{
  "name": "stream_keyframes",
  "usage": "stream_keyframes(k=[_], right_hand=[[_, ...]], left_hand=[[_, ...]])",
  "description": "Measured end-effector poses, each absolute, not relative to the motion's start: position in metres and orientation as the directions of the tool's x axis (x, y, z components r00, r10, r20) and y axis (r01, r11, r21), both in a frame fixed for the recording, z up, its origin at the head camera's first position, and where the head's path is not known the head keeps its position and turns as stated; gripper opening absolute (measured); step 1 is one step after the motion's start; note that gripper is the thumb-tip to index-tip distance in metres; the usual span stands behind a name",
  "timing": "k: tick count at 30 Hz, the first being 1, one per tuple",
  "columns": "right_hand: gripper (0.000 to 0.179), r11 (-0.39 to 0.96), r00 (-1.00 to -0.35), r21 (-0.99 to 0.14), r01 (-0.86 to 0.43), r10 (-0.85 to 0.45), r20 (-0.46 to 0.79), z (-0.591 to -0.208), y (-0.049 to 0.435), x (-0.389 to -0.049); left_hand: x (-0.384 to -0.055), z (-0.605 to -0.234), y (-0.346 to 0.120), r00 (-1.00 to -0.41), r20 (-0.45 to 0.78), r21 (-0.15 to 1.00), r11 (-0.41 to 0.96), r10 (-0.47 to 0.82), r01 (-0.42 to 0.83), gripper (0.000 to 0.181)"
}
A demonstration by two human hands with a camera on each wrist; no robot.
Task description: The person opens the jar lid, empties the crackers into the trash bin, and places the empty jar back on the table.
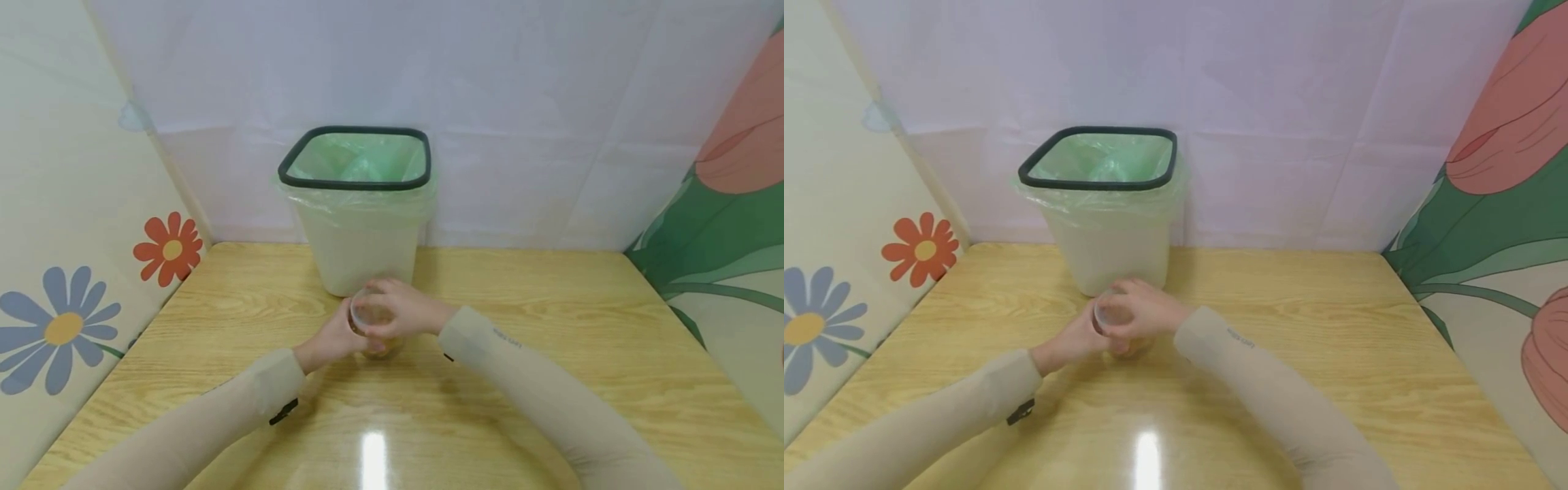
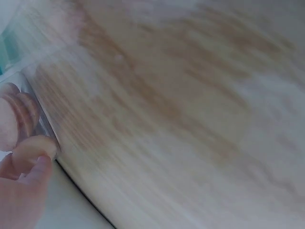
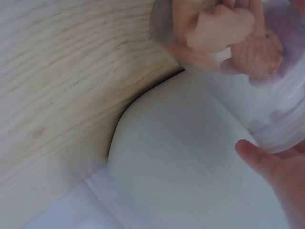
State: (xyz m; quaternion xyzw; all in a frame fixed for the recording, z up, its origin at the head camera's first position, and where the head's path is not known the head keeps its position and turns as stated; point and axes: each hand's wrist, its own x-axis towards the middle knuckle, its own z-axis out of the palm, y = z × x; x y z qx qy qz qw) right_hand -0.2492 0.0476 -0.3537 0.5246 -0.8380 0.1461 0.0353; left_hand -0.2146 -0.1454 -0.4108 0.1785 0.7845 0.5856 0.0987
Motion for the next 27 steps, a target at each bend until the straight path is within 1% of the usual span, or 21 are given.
stream_keyframes(k=[2,4,6,8,12,17,19,24,27], right_hand=[[0.047,0.394,-0.43,-0.192,-0.899,-0.877,0.215,-0.354,0.049,-0.252],[0.048,0.396,-0.427,-0.178,-0.901,-0.881,0.202,-0.354,0.05,-0.253],[0.053,0.408,-0.435,-0.172,-0.897,-0.883,0.175,-0.353,0.05,-0.254],[0.058,0.419,-0.448,-0.193,-0.887,-0.883,0.143,-0.352,0.05,-0.254],[0.065,0.455,-0.482,-0.229,-0.861,-0.873,0.075,-0.347,0.048,-0.252],[0.059,0.504,-0.513,-0.185,-0.844,-0.858,0.001,-0.342,0.044,-0.249],[0.056,0.509,-0.515,-0.194,-0.839,-0.857,-0.019,-0.341,0.042,-0.248],[0.051,0.488,-0.497,-0.208,-0.848,-0.868,-0.011,-0.339,0.043,-0.247],[0.051,0.453,-0.466,-0.215,-0.865,-0.885,0.01,-0.34,0.044,-0.249]], left_hand=[[-0.215,-0.41,-0.145,-0.919,0.052,0.947,0.272,0.392,0.17,0.093],[-0.215,-0.409,-0.145,-0.919,0.052,0.942,0.287,0.391,0.175,0.094],[-0.215,-0.407,-0.145,-0.915,0.053,0.94,0.288,0.401,0.181,0.097],[-0.215,-0.406,-0.145,-0.911,0.046,0.941,0.287,0.409,0.176,0.098],[-0.214,-0.404,-0.145,-0.913,0.006,0.949,0.284,0.409,0.134,0.104],[-0.214,-0.403,-0.146,-0.906,-0.024,0.949,0.295,0.423,0.113,0.108],[-0.214,-0.403,-0.147,-0.893,-0.025,0.947,0.298,0.449,0.123,0.108],[-0.214,-0.403,-0.149,-0.873,-0.04,0.953,0.281,0.487,0.113,0.106],[-0.215,-0.404,-0.149,-0.876,-0.043,0.955,0.277,0.48,0.105,0.095]])
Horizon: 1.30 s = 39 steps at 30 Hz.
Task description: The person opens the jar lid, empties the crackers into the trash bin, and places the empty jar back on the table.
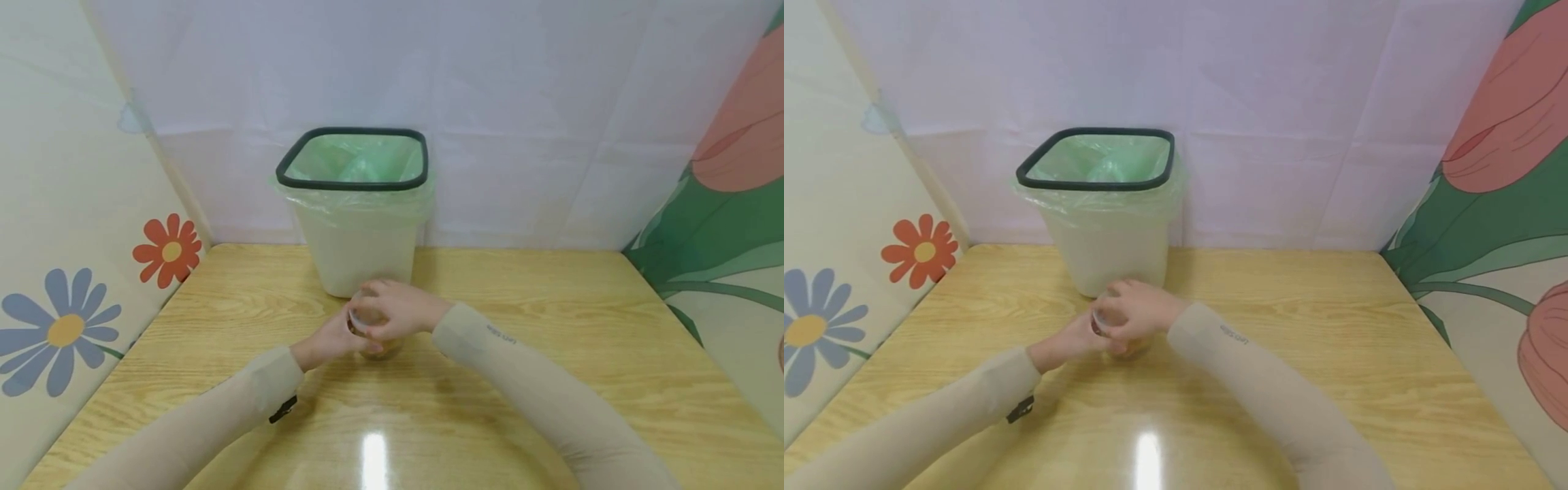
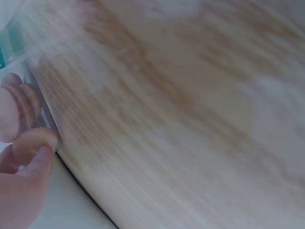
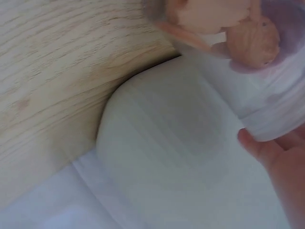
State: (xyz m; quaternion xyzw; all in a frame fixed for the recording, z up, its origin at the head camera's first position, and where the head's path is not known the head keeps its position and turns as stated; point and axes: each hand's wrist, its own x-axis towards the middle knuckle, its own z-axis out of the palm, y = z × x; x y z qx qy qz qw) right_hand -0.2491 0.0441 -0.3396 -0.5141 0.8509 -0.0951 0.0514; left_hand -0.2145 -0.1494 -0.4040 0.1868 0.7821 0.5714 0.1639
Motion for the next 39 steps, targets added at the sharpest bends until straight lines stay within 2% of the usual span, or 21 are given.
stream_keyframes(k=[4,7,10,15,18,32,39], right_hand=[[0.054,0.396,-0.413,-0.231,-0.889,-0.91,0.026,-0.341,0.046,-0.253],[0.058,0.386,-0.401,-0.234,-0.892,-0.916,0.017,-0.34,0.048,-0.253],[0.058,0.433,-0.44,-0.234,-0.871,-0.898,-0.022,-0.338,0.048,-0.249],[0.052,0.554,-0.555,-0.26,-0.791,-0.828,-0.076,-0.337,0.043,-0.24],[0.051,0.576,-0.582,-0.274,-0.771,-0.81,-0.065,-0.338,0.04,-0.237],[0.046,0.432,-0.46,-0.261,-0.863,-0.886,0.055,-0.348,0.043,-0.246],[0.049,0.424,-0.452,-0.243,-0.872,-0.889,0.069,-0.35,0.042,-0.248]], left_hand=[[-0.214,-0.404,-0.15,-0.883,-0.044,0.951,0.289,0.468,0.106,0.083],[-0.213,-0.403,-0.15,-0.886,-0.051,0.945,0.31,0.462,0.107,0.086],[-0.213,-0.401,-0.149,-0.885,-0.06,0.941,0.321,0.462,0.104,0.089],[-0.212,-0.398,-0.148,-0.874,-0.071,0.942,0.32,0.481,0.1,0.095],[-0.212,-0.397,-0.149,-0.867,-0.074,0.944,0.315,0.493,0.099,0.099],[-0.212,-0.401,-0.15,-0.868,-0.063,0.948,0.303,0.492,0.103,0.1],[-0.212,-0.402,-0.15,-0.864,-0.038,0.946,0.298,0.502,0.131,0.1]])
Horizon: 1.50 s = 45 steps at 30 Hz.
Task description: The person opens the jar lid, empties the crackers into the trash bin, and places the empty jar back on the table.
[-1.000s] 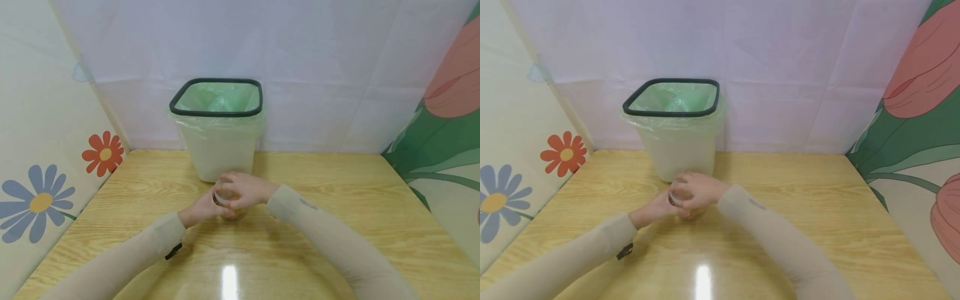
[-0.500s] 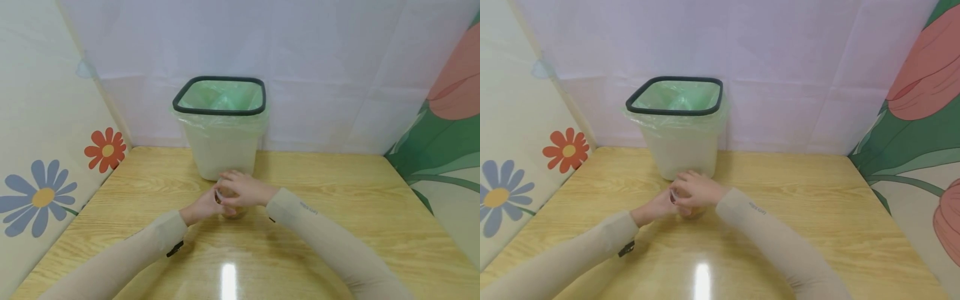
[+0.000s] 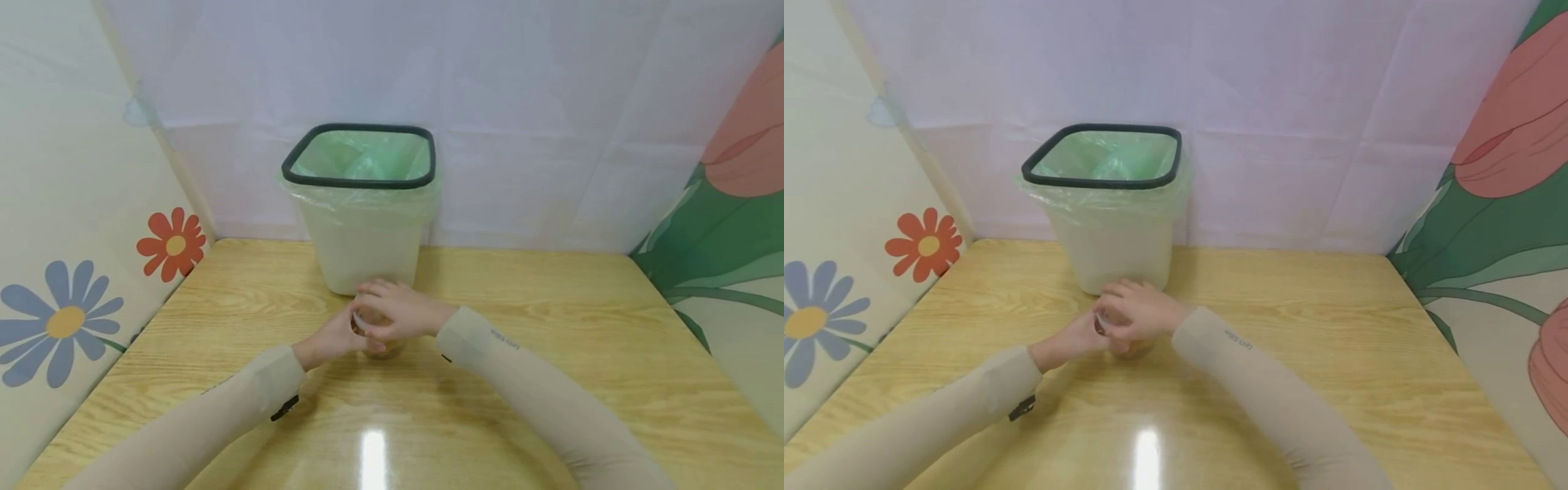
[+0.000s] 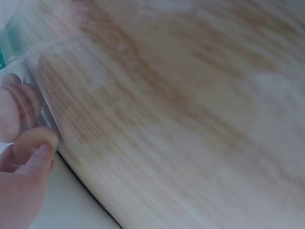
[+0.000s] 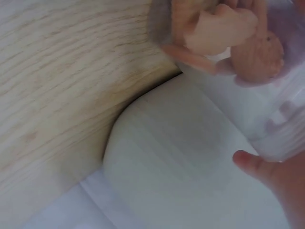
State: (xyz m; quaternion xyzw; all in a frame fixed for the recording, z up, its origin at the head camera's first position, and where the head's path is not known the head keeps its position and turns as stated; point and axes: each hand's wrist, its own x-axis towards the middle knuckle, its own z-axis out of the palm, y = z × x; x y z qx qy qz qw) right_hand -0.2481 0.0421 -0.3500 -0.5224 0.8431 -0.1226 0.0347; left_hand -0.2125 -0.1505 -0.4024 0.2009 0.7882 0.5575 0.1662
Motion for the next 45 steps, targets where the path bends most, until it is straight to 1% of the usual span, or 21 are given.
stream_keyframes(k=[4,9,12,17,21,26,28,30,32,34,36,41,42,45], right_hand=[[0.055,0.459,-0.478,-0.22,-0.861,-0.878,0.037,-0.349,0.041,-0.247],[0.055,0.52,-0.525,-0.14,-0.843,-0.851,0.003,-0.343,0.042,-0.242],[0.054,0.522,-0.527,-0.13,-0.843,-0.85,-0.001,-0.34,0.042,-0.24],[0.051,0.492,-0.498,-0.14,-0.859,-0.867,0.007,-0.339,0.041,-0.242],[0.049,0.448,-0.457,-0.147,-0.882,-0.889,0.032,-0.341,0.042,-0.246],[0.052,0.388,-0.402,-0.171,-0.906,-0.914,0.054,-0.341,0.045,-0.249],[0.053,0.376,-0.392,-0.19,-0.907,-0.918,0.054,-0.342,0.047,-0.25],[0.055,0.379,-0.396,-0.209,-0.901,-0.917,0.045,-0.343,0.047,-0.25],[0.056,0.393,-0.408,-0.216,-0.894,-0.913,0.029,-0.343,0.048,-0.25],[0.057,0.424,-0.434,-0.215,-0.88,-0.901,-0.001,-0.341,0.048,-0.248],[0.056,0.474,-0.477,-0.213,-0.854,-0.878,-0.045,-0.338,0.047,-0.244],[0.055,0.604,-0.592,-0.203,-0.771,-0.796,-0.124,-0.331,0.042,-0.234],[0.055,0.62,-0.606,-0.198,-0.759,-0.785,-0.129,-0.33,0.042,-0.232],[0.055,0.635,-0.622,-0.189,-0.749,-0.773,-0.126,-0.329,0.039,-0.231]], left_hand=[[-0.212,-0.403,-0.151,-0.86,-0.028,0.943,0.298,0.509,0.146,0.098],[-0.212,-0.405,-0.151,-0.86,-0.025,0.943,0.297,0.51,0.149,0.098],[-0.212,-0.405,-0.151,-0.858,-0.03,0.946,0.293,0.513,0.142,0.096],[-0.213,-0.406,-0.151,-0.854,-0.017,0.945,0.286,0.52,0.155,0.09],[-0.212,-0.406,-0.151,-0.862,-0.04,0.949,0.289,0.505,0.125,0.086],[-0.211,-0.404,-0.149,-0.867,-0.059,0.951,0.291,0.494,0.101,0.091],[-0.211,-0.404,-0.148,-0.868,-0.058,0.952,0.289,0.493,0.1,0.092],[-0.21,-0.404,-0.148,-0.868,-0.062,0.951,0.292,0.492,0.097,0.093],[-0.21,-0.404,-0.148,-0.871,-0.073,0.947,0.306,0.486,0.092,0.093],[-0.21,-0.403,-0.148,-0.87,-0.082,0.944,0.317,0.485,0.088,0.092],[-0.21,-0.403,-0.148,-0.869,-0.085,0.944,0.319,0.487,0.086,0.091],[-0.21,-0.403,-0.148,-0.874,-0.07,0.948,0.304,0.481,0.091,0.098],[-0.21,-0.403,-0.148,-0.876,-0.067,0.947,0.306,0.478,0.094,0.099],[-0.209,-0.402,-0.149,-0.871,-0.064,0.95,0.297,0.486,0.096,0.099]])
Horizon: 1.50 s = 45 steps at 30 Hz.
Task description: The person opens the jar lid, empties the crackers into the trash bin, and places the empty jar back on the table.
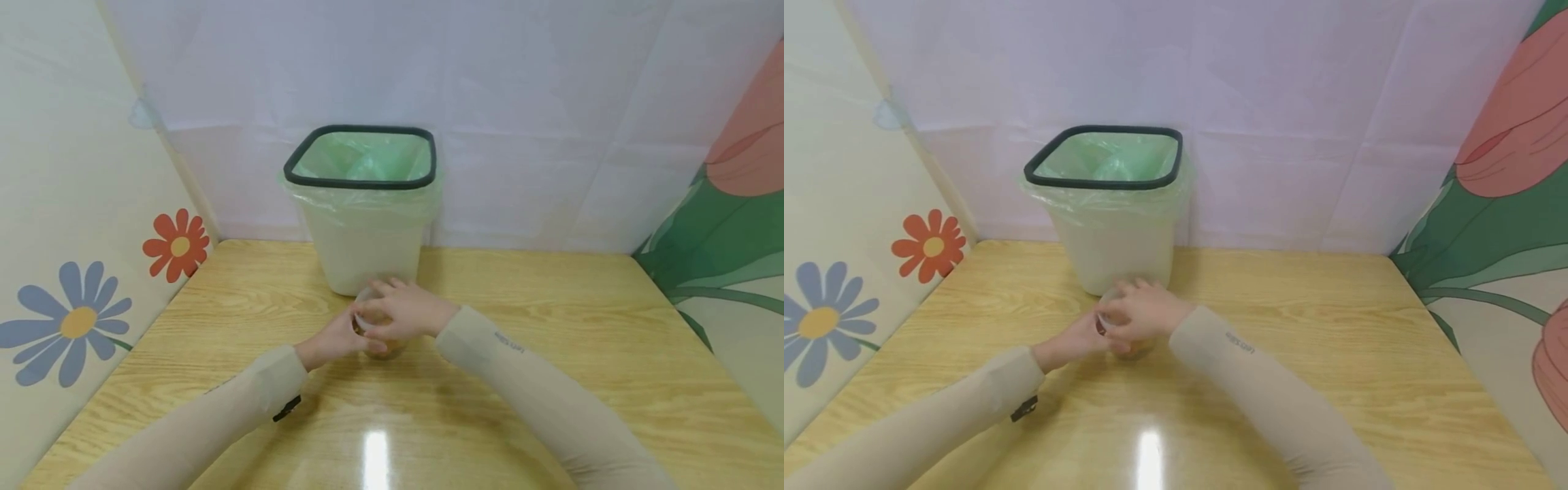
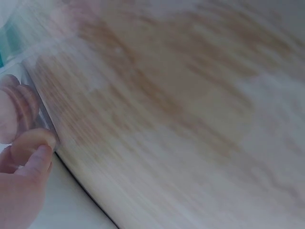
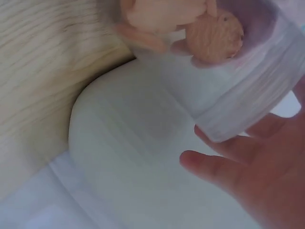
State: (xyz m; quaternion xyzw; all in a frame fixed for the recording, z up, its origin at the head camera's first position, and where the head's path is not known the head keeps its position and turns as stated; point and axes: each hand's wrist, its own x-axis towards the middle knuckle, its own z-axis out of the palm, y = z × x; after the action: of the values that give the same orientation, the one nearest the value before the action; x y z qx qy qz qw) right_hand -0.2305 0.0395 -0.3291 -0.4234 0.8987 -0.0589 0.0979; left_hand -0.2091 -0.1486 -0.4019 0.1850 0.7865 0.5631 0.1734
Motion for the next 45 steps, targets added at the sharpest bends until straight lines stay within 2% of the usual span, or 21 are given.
stream_keyframes(k=[3,6,10,12,16,22,28,34,39,45], right_hand=[[0.051,0.606,-0.601,-0.195,-0.771,-0.794,-0.09,-0.331,0.038,-0.232],[0.045,0.544,-0.549,-0.2,-0.815,-0.835,-0.035,-0.333,0.036,-0.234],[0.042,0.467,-0.478,-0.199,-0.862,-0.878,0.008,-0.336,0.038,-0.238],[0.045,0.454,-0.464,-0.208,-0.866,-0.886,0.002,-0.337,0.039,-0.241],[0.054,0.459,-0.465,-0.243,-0.855,-0.885,-0.035,-0.34,0.042,-0.245],[0.069,0.512,-0.506,-0.264,-0.818,-0.857,-0.095,-0.34,0.041,-0.245],[0.064,0.531,-0.521,-0.23,-0.816,-0.847,-0.105,-0.337,0.04,-0.244],[0.063,0.549,-0.54,-0.263,-0.793,-0.834,-0.11,-0.333,0.042,-0.243],[0.063,0.515,-0.511,-0.3,-0.803,-0.854,-0.098,-0.333,0.043,-0.243],[0.062,0.419,-0.435,-0.319,-0.85,-0.9,-0.023,-0.338,0.047,-0.25]], left_hand=[[-0.21,-0.403,-0.149,-0.864,-0.064,0.959,0.27,0.5,0.086,0.095],[-0.209,-0.403,-0.15,-0.867,-0.07,0.961,0.267,0.493,0.074,0.09],[-0.209,-0.403,-0.15,-0.876,-0.069,0.951,0.297,0.477,0.087,0.092],[-0.209,-0.403,-0.15,-0.875,-0.066,0.948,0.303,0.48,0.095,0.095],[-0.21,-0.403,-0.15,-0.871,-0.054,0.948,0.299,0.489,0.11,0.096],[-0.212,-0.404,-0.15,-0.852,-0.008,0.955,0.258,0.523,0.149,0.104],[-0.213,-0.405,-0.151,-0.849,-0.013,0.951,0.27,0.529,0.154,0.105],[-0.213,-0.406,-0.15,-0.847,0.003,0.947,0.271,0.532,0.174,0.101],[-0.212,-0.405,-0.151,-0.842,0.002,0.945,0.275,0.54,0.179,0.104],[-0.212,-0.405,-0.15,-0.853,-0.016,0.942,0.294,0.521,0.162,0.102]])
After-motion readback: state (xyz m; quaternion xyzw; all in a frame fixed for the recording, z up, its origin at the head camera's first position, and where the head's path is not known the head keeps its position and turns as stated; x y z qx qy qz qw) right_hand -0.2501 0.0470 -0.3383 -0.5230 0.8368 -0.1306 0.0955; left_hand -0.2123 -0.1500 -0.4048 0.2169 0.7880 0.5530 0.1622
